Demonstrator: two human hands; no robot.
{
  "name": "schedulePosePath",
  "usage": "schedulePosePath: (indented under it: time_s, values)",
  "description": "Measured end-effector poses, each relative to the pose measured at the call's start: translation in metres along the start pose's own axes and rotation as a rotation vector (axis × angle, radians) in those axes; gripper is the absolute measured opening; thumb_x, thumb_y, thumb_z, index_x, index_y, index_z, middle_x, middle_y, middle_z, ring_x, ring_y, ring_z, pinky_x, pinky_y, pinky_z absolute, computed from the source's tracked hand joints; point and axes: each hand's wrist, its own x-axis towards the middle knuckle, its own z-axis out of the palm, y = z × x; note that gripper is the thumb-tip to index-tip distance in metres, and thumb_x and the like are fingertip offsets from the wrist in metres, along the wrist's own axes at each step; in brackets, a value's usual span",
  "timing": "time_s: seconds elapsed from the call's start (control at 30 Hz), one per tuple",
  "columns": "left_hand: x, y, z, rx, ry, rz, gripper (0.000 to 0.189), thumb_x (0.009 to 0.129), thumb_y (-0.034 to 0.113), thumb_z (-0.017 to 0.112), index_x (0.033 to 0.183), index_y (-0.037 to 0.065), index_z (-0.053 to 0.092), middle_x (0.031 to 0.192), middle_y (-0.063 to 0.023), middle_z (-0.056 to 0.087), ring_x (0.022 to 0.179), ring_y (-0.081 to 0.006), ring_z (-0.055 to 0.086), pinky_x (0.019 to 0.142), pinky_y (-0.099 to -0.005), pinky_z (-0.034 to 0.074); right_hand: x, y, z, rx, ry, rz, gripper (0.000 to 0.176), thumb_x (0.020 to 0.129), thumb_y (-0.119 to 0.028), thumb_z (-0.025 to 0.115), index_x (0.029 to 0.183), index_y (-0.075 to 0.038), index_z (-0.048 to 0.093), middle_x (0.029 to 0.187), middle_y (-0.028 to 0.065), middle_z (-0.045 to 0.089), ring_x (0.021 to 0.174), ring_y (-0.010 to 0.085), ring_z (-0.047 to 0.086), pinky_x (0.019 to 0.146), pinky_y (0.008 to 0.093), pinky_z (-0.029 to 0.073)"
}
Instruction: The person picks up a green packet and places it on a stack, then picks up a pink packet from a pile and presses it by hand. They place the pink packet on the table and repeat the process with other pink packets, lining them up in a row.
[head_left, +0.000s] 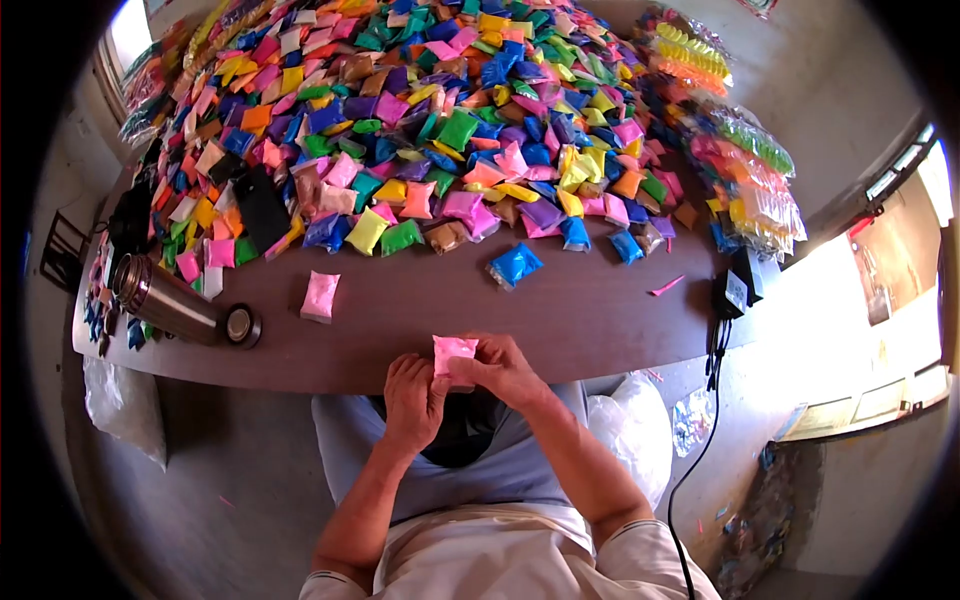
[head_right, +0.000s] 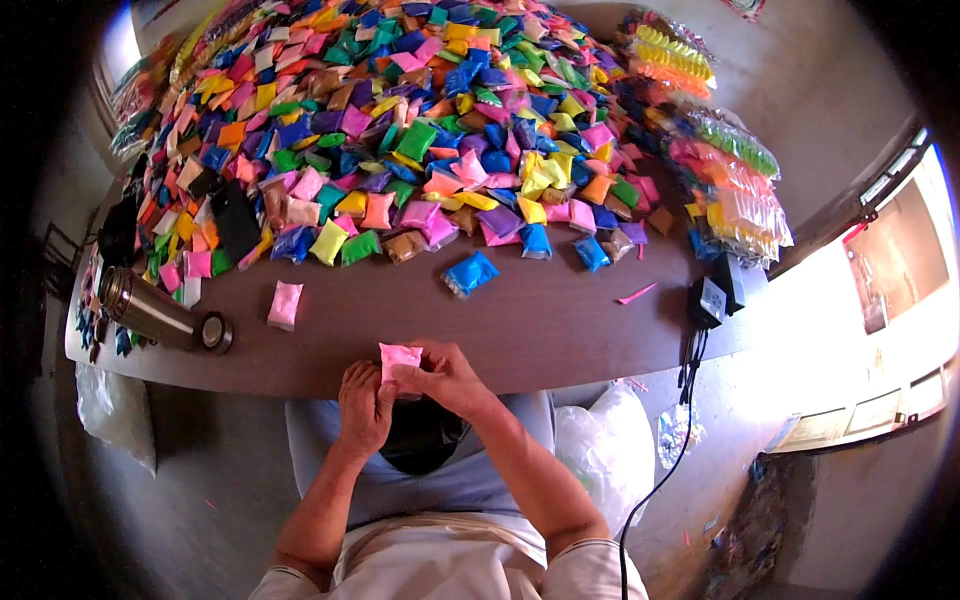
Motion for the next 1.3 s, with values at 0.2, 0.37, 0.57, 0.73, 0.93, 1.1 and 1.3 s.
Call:
schedulePosePath:
  time_s: [0.2, 0.37, 0.57, 0.73, 0.93, 1.1, 1.3]
  values:
    - [0.001, 0.001, -0.002, -0.013, -0.014, 0.033, 0.042, 0.097, 0.035, 0.041, 0.091, -0.001, 0.061, 0.093, -0.0199, 0.062, 0.093, -0.0391, 0.056, 0.092, -0.0471, 0.04, 0.001, 0.02, 0.001, -0.011, 0.02, -0.058, 0.02, 0.091, -0.018, 0.064, 0.101, 0.0, 0.063, 0.085, -0.0036, 0.061, 0.075, 0.0018, 0.052, 0.063, 0.0187, 0.044]
    - [0.004, 0.003, 0.002, -0.017, 0.066, 0.049, 0.04, 0.097, 0.035, 0.042, 0.083, 0.001, 0.059, 0.085, -0.0177, 0.061, 0.09, -0.0388, 0.056, 0.09, -0.0468, 0.04, -0.001, 0.017, -0.003, -0.044, 0.009, 0.0, 0.022, 0.091, -0.017, 0.063, 0.105, 0.0, 0.061, 0.088, -0.0014, 0.061, 0.078, 0.0027, 0.053, 0.066, 0.0202, 0.044]
    - [-0.002, -0.003, 0.008, 0.002, 0.114, 0.023, 0.036, 0.095, 0.029, 0.045, 0.087, -0.003, 0.06, 0.086, -0.0213, 0.06, 0.09, -0.0415, 0.056, 0.09, -0.0476, 0.041, -0.002, 0.008, -0.007, -0.085, -0.037, 0.005, 0.037, 0.089, -0.015, 0.065, 0.122, -0.002, 0.053, 0.088, -0.002, 0.062, 0.077, 0.0043, 0.056, 0.065, 0.0187, 0.044]
    - [0.0, -0.001, 0.005, -0.016, 0.011, -0.005, 0.038, 0.096, 0.028, 0.043, 0.085, -0.004, 0.06, 0.085, -0.0211, 0.06, 0.09, -0.0419, 0.055, 0.09, -0.0484, 0.04, -0.002, 0.016, 0.0, 0.132, -0.011, -0.09, 0.031, 0.09, -0.017, 0.065, 0.116, -0.002, 0.056, 0.086, -0.0018, 0.062, 0.077, 0.0041, 0.056, 0.066, 0.0203, 0.046]
    - [0.0, -0.001, 0.008, -0.031, 0.083, 0.028, 0.039, 0.097, 0.028, 0.04, 0.084, -0.004, 0.059, 0.082, -0.0215, 0.059, 0.088, -0.0427, 0.054, 0.088, -0.0493, 0.04, -0.002, 0.017, -0.009, 0.079, -0.057, 0.009, 0.027, 0.091, -0.014, 0.062, 0.114, 0.0, 0.057, 0.091, -0.0001, 0.063, 0.084, 0.0067, 0.059, 0.074, 0.022, 0.051]
    - [0.0, 0.0, 0.009, -0.009, 0.103, 0.02, 0.038, 0.097, 0.025, 0.039, 0.084, -0.004, 0.059, 0.083, -0.0216, 0.059, 0.087, -0.0423, 0.055, 0.088, -0.0496, 0.041, 0.0, 0.001, -0.011, 0.124, -0.08, 0.055, 0.027, 0.091, -0.013, 0.062, 0.114, 0.0, 0.056, 0.096, 0.0016, 0.062, 0.086, 0.0081, 0.059, 0.077, 0.0227, 0.051]
    - [0.001, 0.001, 0.008, 0.014, 0.079, 0.053, 0.035, 0.097, 0.023, 0.04, 0.085, -0.004, 0.059, 0.084, -0.021, 0.059, 0.087, -0.0417, 0.055, 0.087, -0.0485, 0.041, -0.002, 0.014, -0.006, 0.167, -0.059, 0.052, 0.032, 0.09, -0.015, 0.063, 0.116, 0.002, 0.054, 0.099, 0.0033, 0.062, 0.09, 0.0088, 0.058, 0.077, 0.024, 0.051]
